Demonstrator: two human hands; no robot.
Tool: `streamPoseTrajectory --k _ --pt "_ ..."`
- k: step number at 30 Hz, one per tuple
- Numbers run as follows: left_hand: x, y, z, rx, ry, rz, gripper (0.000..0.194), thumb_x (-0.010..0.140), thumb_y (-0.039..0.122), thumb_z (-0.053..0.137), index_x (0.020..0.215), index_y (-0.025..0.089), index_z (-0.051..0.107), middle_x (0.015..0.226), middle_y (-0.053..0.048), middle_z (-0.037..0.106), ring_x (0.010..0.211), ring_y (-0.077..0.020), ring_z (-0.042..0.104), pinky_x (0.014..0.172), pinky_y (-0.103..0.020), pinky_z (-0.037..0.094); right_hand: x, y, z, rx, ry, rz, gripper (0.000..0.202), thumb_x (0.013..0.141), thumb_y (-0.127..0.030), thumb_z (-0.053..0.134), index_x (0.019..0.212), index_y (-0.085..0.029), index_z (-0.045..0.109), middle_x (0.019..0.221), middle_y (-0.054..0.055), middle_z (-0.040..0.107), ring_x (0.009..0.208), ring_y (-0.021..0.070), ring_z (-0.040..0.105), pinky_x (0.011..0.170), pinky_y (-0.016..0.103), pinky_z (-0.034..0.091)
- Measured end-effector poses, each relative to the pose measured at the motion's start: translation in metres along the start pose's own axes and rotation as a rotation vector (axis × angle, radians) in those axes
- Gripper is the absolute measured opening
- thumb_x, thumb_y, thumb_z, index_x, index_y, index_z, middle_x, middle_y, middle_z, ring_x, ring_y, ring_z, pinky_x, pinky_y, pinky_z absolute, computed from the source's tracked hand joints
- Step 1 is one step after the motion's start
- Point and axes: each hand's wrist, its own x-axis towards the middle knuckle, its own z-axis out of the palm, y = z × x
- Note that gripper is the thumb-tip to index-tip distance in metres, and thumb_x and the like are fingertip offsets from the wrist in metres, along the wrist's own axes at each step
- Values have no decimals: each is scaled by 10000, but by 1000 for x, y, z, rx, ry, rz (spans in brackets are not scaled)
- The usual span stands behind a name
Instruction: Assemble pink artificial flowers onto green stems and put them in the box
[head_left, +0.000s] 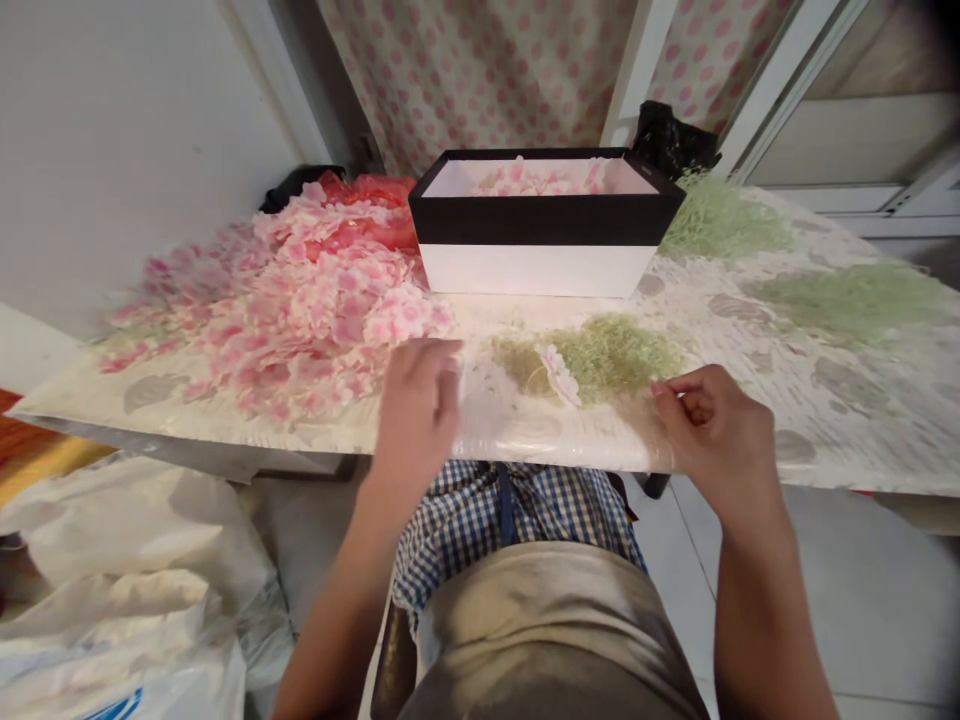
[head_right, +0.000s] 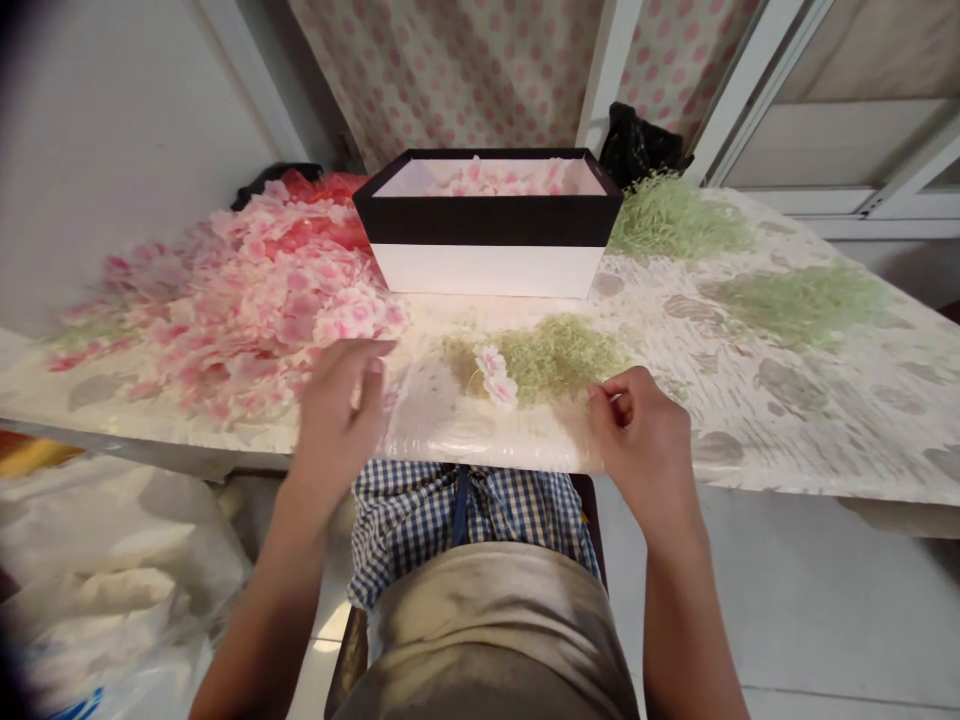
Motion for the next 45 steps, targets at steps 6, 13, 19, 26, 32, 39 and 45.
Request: streamPoseTrajectory --k 6,13,19,26,32,39,45 --pt "1 -52 -18 227 -81 -257 228 828 213 572 1041 172 642 1044 -134 641 979 -314 605 879 -479 489 0 9 1 88 4 13 157 853 -341 586 923 -214 647 729 19 680 654 183 652 642 321 502" --pt "2 -55 -14 140 -39 -324 292 734 196 628 1024 172 652 938 -104 642 869 -272 601 833 -456 494 0 14 -1 163 -26 44 182 881 -359 554 951 -216 644 748 32 676 616 171 618 554 296 467" --pt "5 -58 -13 34 23 -362 232 747 199 628 976 202 662 802 -26 627 749 -193 604 739 -350 499 0 15 1 227 -23 61 192 868 -364 569 932 -224 682 741 22 666 614 164 613 526 276 446" --pt "5 -57 -14 -133 254 -330 237 777 193 649 1012 219 651 830 -18 631 772 -167 610 726 -311 500 -1 14 1 302 3 130 194 820 -335 613 953 -223 700 733 31 686 596 171 607 512 283 450" --pt "8 -54 -13 -432 318 -313 267 752 234 716 1005 247 629 877 -15 631 845 -166 621 775 -297 531 0 6 0 451 47 179 120 806 -302 647 903 -235 674 840 36 728 580 145 586 548 290 496" --pt "2 -25 -8 -640 225 -306 302 720 203 745 998 238 633 799 20 609 751 -119 612 684 -222 518 -1 -1 2 523 130 169 120 786 -313 707 858 -221 680 787 36 733 540 142 587 472 276 483" --pt "-10 5 -8 -807 72 -305 315 768 158 725 1062 225 635 818 29 608 711 -90 583 646 -181 486 -3 3 5 531 242 58 87 743 -264 770 810 -230 725 740 10 689 650 167 637 573 304 510"
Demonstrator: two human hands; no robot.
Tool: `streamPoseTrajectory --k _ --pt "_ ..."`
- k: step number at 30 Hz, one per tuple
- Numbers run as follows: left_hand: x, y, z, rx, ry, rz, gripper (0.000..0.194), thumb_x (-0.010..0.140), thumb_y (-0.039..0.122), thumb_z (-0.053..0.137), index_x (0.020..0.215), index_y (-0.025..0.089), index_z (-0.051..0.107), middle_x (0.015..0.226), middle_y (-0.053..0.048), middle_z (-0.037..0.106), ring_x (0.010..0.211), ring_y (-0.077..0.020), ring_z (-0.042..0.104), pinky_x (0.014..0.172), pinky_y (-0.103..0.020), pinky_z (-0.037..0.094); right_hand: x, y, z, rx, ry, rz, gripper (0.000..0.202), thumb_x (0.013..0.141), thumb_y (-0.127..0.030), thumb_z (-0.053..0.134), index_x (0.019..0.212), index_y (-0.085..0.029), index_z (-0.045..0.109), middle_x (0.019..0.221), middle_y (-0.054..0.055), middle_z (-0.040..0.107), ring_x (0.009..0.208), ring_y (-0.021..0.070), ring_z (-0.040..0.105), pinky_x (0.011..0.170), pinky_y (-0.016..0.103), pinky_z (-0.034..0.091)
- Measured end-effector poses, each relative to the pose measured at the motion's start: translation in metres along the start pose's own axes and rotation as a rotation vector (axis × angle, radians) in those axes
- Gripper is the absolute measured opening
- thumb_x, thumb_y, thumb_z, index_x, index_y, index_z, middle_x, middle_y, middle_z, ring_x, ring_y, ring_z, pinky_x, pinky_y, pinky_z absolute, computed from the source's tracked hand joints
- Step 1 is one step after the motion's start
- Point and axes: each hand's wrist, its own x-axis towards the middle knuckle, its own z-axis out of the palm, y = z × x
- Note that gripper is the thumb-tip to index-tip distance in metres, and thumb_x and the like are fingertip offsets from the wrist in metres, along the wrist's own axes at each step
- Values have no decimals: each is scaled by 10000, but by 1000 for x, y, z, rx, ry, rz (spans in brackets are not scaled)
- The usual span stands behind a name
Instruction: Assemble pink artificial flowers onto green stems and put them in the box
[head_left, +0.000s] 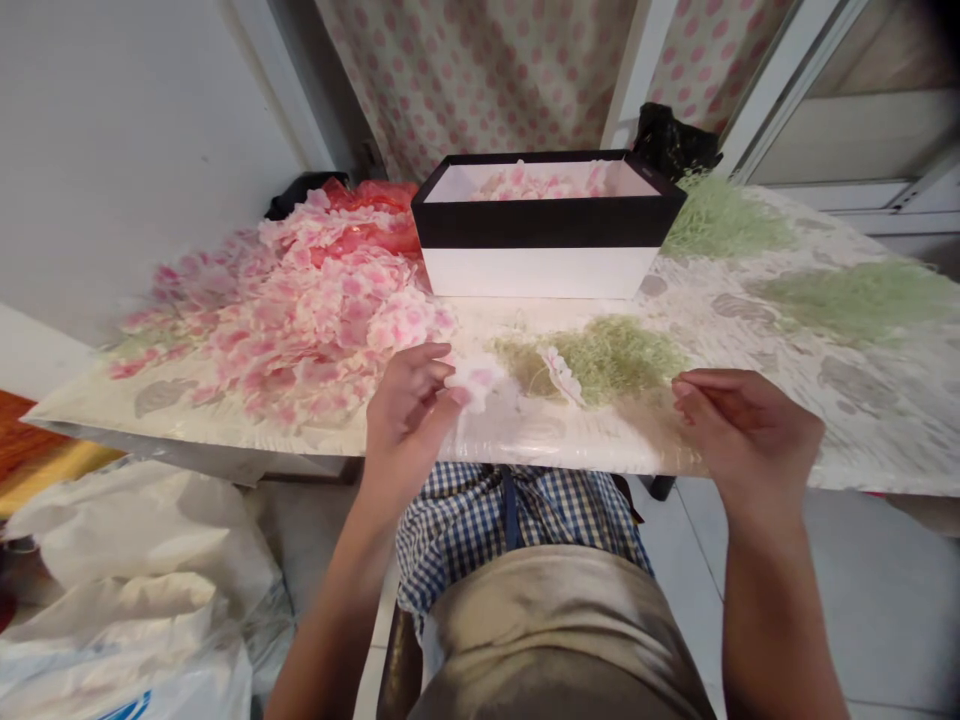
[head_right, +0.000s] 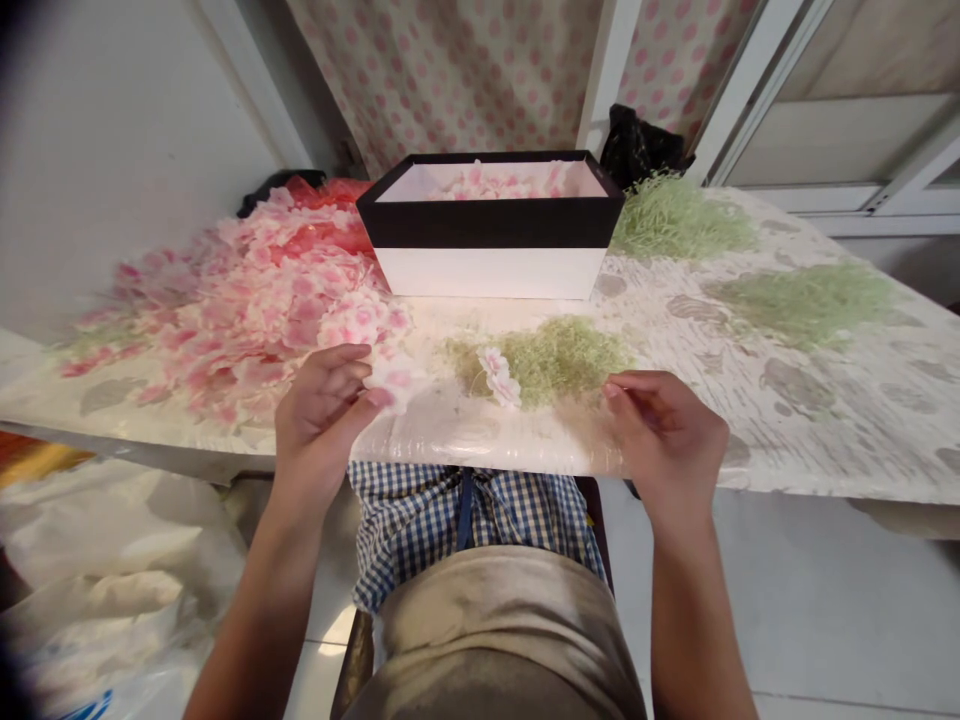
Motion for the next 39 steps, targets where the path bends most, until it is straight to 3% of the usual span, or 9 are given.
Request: streamPoseTrajectory --k 2,5,8,10,12,16,22,34,39 --pt "-7 5 6 -11 -41 -20 314 791 159 709 1085 233 625 828 29 609 702 -90 575 651 -182 486 -8 -12 0 11 -29 -115 50 759 -213 759 789 -235 725 834 22 690 807 191 657 705 338 523" --pt "-18 13 16 -32 -74 -59 301 817 165 694 1096 241 609 832 29 603 720 -96 576 676 -186 491 -29 -42 4 88 -181 -283 149 779 -100 721 804 -247 723 925 26 674 925 201 649 835 375 510" --pt "-29 19 26 -118 -118 -116 282 846 154 677 1098 251 597 820 33 583 742 -87 578 695 -168 486 -53 -68 15 192 -474 -299 228 797 -45 690 875 -256 726 1160 47 637 1027 204 640 851 365 537" --pt "-35 21 31 -203 -167 -165 283 860 146 670 1109 258 593 811 35 570 753 -80 575 706 -156 483 -63 -75 23 259 -541 -247 227 806 -42 681 888 -250 721 1304 57 573 1055 196 644 899 371 538" --pt "-40 21 33 -289 -219 -223 294 862 150 679 1117 270 594 812 35 572 767 -77 577 718 -151 481 -68 -76 30 332 -545 -160 212 810 -51 683 875 -250 716 1284 46 592 1031 173 658 915 350 536" --pt "-44 18 33 -433 -271 -356 330 805 166 754 1086 295 637 848 39 601 774 -61 583 710 -122 469 -67 -71 32 468 -576 -12 205 822 -56 673 866 -254 710 922 -4 699 878 126 676 779 255 545" --pt "-42 17 29 -473 -321 -555 118 781 278 784 861 223 717 798 21 655 755 -70 602 716 -135 474 -64 -69 31 481 -606 22 178 818 -59 676 845 -233 707 858 -4 689 806 122 653 724 252 513" --pt "-46 26 34 -23 -329 -325 269 932 350 579 719 185 583 643 36 459 596 -89 384 537 -209 311 -60 -65 26 465 -646 48 190 807 -70 700 828 -259 715 823 -39 691 776 80 644 704 186 505" --pt "-46 29 32 -3 -405 -297 205 940 314 565 782 184 570 735 17 511 686 -109 470 610 -228 364 -61 -65 28 429 -626 23 193 818 -68 681 844 -259 694 830 -33 702 783 98 661 718 212 515"
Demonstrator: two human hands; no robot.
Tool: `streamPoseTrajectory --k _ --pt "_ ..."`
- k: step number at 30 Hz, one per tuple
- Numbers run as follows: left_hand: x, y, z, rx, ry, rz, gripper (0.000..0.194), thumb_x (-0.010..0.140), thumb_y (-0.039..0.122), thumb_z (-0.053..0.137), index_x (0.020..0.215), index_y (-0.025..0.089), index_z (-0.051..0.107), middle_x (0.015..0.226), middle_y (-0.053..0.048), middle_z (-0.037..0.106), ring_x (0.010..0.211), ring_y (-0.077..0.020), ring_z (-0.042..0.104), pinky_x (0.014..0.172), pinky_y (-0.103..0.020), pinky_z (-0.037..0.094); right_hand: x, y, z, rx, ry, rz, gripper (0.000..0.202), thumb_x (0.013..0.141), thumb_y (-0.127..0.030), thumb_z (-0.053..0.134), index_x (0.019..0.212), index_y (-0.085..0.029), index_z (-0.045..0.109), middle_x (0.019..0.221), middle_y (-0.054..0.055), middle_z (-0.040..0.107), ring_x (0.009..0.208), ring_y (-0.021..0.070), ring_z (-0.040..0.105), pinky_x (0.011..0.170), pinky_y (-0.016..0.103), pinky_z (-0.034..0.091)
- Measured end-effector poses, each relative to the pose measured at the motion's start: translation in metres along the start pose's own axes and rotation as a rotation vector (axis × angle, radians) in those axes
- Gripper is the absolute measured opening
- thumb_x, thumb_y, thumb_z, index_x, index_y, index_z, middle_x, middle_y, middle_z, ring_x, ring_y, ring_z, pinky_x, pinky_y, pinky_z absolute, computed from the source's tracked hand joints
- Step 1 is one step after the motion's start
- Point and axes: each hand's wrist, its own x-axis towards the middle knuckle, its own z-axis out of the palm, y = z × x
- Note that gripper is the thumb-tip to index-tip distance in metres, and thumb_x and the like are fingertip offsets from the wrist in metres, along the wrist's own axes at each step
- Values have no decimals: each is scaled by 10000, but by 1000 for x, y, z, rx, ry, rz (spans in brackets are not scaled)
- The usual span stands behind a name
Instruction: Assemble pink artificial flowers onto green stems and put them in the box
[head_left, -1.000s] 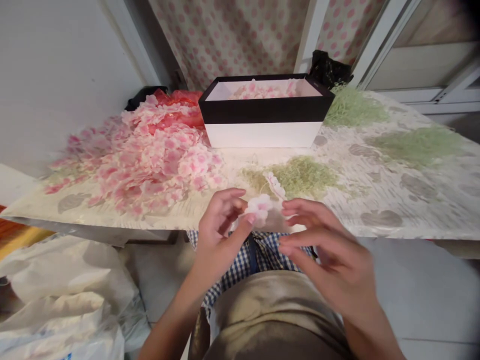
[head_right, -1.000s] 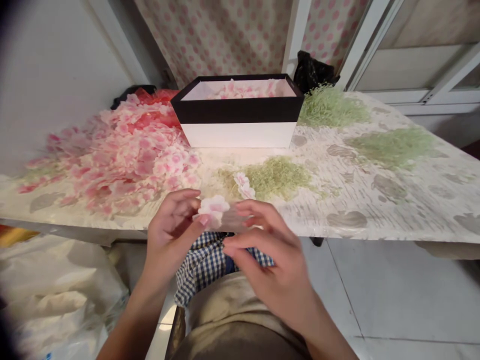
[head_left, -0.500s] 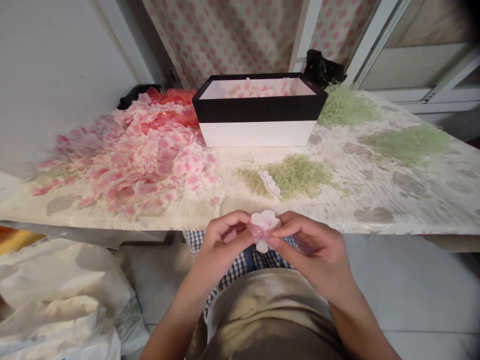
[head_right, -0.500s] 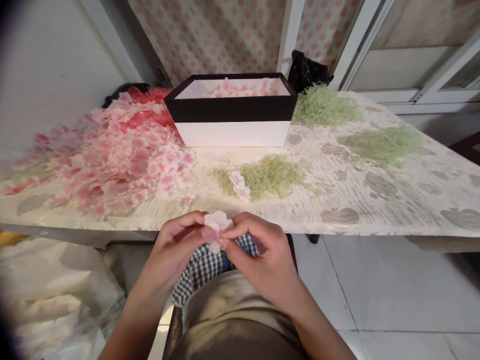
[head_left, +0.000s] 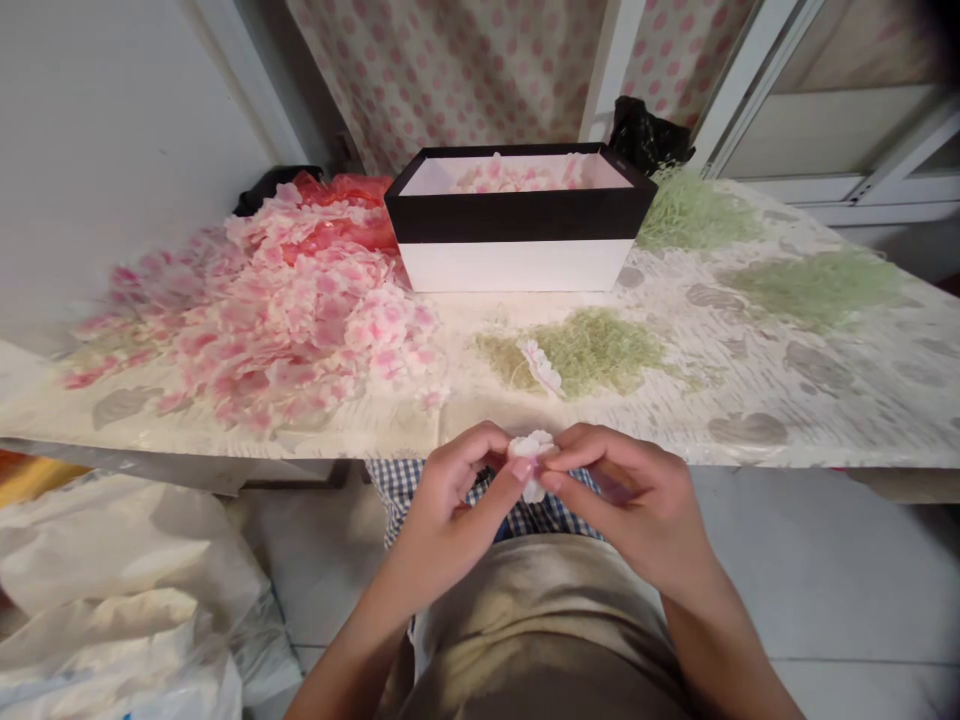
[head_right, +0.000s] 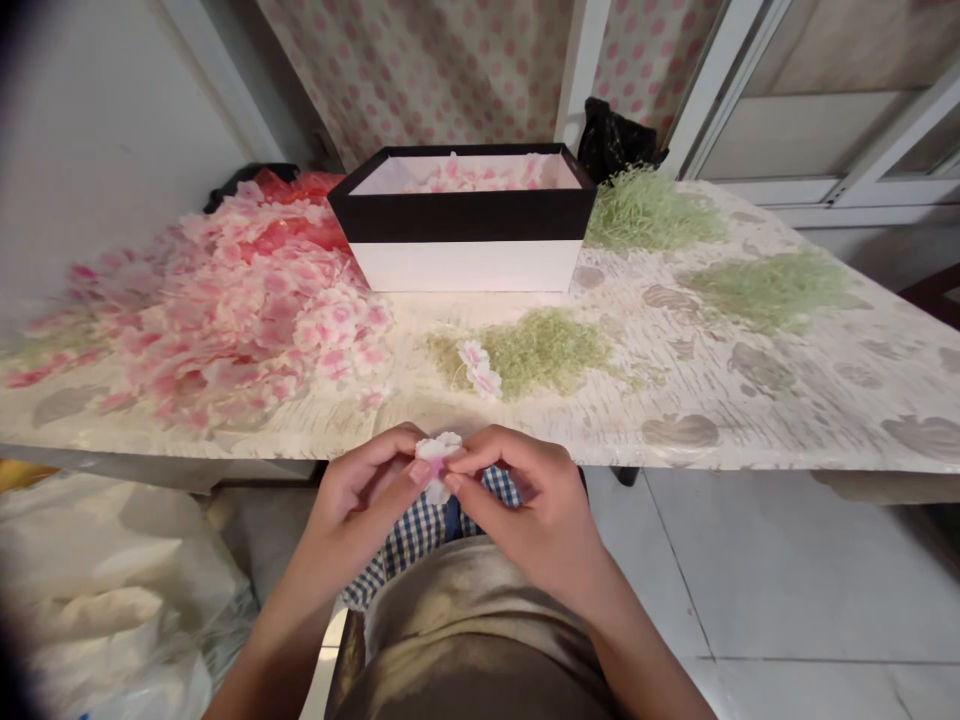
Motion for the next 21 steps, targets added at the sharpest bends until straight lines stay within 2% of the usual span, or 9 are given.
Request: streamPoseTrajectory --k 8,15,21 --pt "-1 -1 1 114 22 91 226 944 241 555 725 190 578 670 31 503 646 -108 484 617 -238 383 1 -4 -3 -76 -48 -44 158 813 -74 673 829 -230 685 923 20 693 872 154 669 773 297 541" --pt "-1 -4 2 89 8 103 179 939 224 573 766 193 605 701 26 531 650 -103 486 599 -236 368 1 -6 -2 -102 -17 -49 157 800 -69 661 793 -227 666 873 13 698 800 148 679 726 287 552" --pt "-1 -6 3 54 18 99 161 921 231 602 765 192 597 720 17 551 680 -115 513 627 -247 387 1 -6 -2 -83 -39 -24 160 803 -61 656 791 -220 642 903 18 688 825 149 672 729 284 542"
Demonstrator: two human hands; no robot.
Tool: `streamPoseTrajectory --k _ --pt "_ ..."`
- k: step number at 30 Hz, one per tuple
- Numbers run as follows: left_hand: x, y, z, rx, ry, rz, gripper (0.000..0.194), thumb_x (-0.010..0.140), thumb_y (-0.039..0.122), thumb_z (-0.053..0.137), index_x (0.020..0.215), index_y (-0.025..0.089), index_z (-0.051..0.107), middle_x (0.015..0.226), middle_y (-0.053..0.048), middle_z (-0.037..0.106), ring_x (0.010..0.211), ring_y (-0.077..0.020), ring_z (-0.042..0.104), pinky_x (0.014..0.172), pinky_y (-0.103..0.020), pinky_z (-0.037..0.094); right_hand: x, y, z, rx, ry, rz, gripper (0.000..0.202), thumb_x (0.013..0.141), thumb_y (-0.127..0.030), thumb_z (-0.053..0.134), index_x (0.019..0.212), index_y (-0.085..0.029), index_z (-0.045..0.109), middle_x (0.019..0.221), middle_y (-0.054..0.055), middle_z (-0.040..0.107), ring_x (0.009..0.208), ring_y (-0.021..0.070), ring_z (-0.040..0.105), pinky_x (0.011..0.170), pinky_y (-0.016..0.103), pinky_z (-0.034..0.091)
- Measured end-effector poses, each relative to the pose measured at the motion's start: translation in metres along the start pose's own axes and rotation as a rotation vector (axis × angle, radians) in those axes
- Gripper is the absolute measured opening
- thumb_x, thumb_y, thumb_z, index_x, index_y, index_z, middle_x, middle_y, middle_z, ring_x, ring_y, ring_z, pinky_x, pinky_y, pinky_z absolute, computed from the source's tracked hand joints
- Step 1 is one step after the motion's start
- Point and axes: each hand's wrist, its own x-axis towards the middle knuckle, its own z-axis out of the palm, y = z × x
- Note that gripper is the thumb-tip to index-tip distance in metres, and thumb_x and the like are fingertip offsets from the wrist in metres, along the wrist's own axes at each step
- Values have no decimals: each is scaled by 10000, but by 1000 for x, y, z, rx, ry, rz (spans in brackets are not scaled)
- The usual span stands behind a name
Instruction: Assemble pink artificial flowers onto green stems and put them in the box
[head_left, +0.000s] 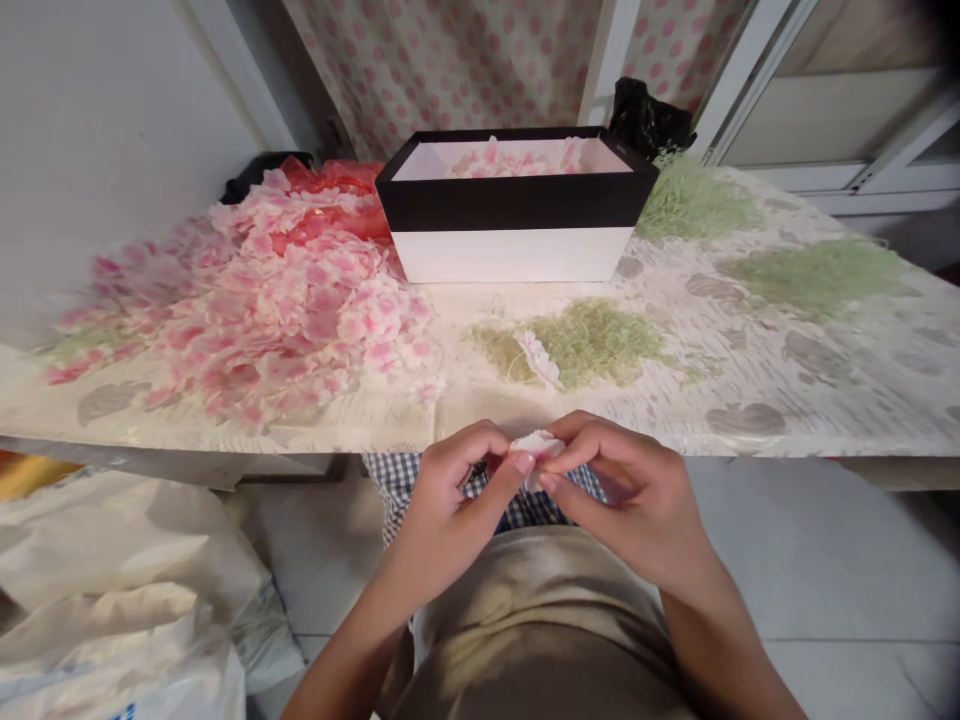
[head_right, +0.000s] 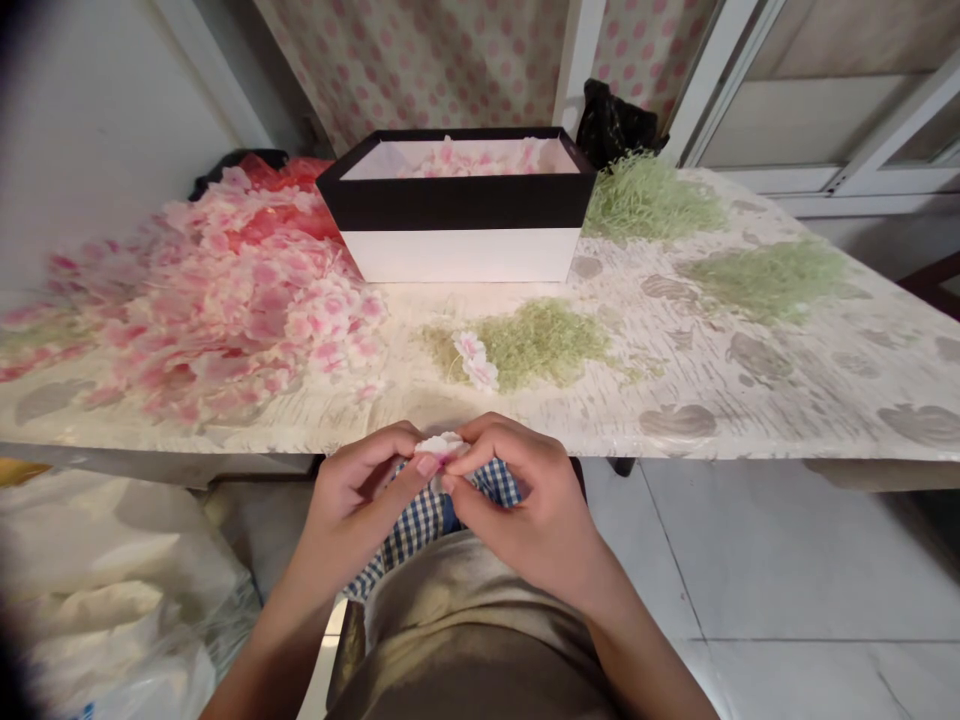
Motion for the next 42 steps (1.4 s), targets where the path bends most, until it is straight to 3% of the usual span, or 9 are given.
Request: streamPoseTrajectory --k 9,12,17,21,23,27,31,36,42 --pt "-1 -3 1 5 -9 -9 160 931 251 588 780 196 591 736 3 548 697 -132 513 643 -264 401 0 -1 0 -45 -1 17 146 806 -78 643 760 -212 607 866 17 672 782 145 661 686 272 528" --pt "-1 -2 -1 58 -34 82 138 926 199 589 788 198 588 726 9 537 674 -122 507 624 -256 398 -3 0 -1 -75 -11 30 157 818 -79 622 777 -220 569 836 -3 645 747 127 638 662 248 509" --pt "-1 6 -11 199 -165 292 88 905 123 598 895 206 628 792 -17 610 734 -139 572 661 -261 453 -11 -6 -6 -219 -131 105 229 890 -130 575 1073 -265 555 884 -7 628 805 130 631 703 243 501" --pt "2 12 -17 255 -214 337 101 914 145 581 946 201 658 843 -43 657 778 -160 615 683 -271 487 -11 -7 -11 -277 -171 37 120 930 -133 527 949 -243 570 865 -9 601 759 112 596 667 232 470" --pt "9 10 -18 261 -167 331 131 927 140 557 956 199 669 858 -43 677 787 -155 631 700 -266 492 -9 -2 -15 -287 -135 16 102 929 -138 538 916 -235 566 860 -2 617 762 119 603 672 241 476" --pt "37 -6 -17 466 53 376 157 923 140 549 977 185 689 891 -57 662 831 -171 628 745 -298 494 -7 7 -24 -270 -62 9 116 890 -123 600 892 -238 602 879 14 701 817 153 669 704 262 528" --pt "68 -24 -8 674 2 408 162 896 134 562 945 173 712 1003 -95 639 917 -222 614 792 -364 491 -7 8 -30 -241 -25 13 146 852 -99 634 816 -237 667 837 8 743 793 156 708 691 256 569" --pt "79 -16 1 434 39 394 132 920 179 558 879 169 683 916 -56 663 734 -144 595 654 -263 470 -7 5 -32 -239 -4 -13 177 826 -79 659 836 -249 711 837 6 759 779 164 722 682 267 587" --pt "46 22 -1 203 -80 293 94 922 209 594 889 186 679 738 5 684 523 -80 494 489 -209 389 -16 -10 -33 -164 45 -75 343 804 -6 667 939 -317 717 871 -48 759 795 135 714 730 250 580"
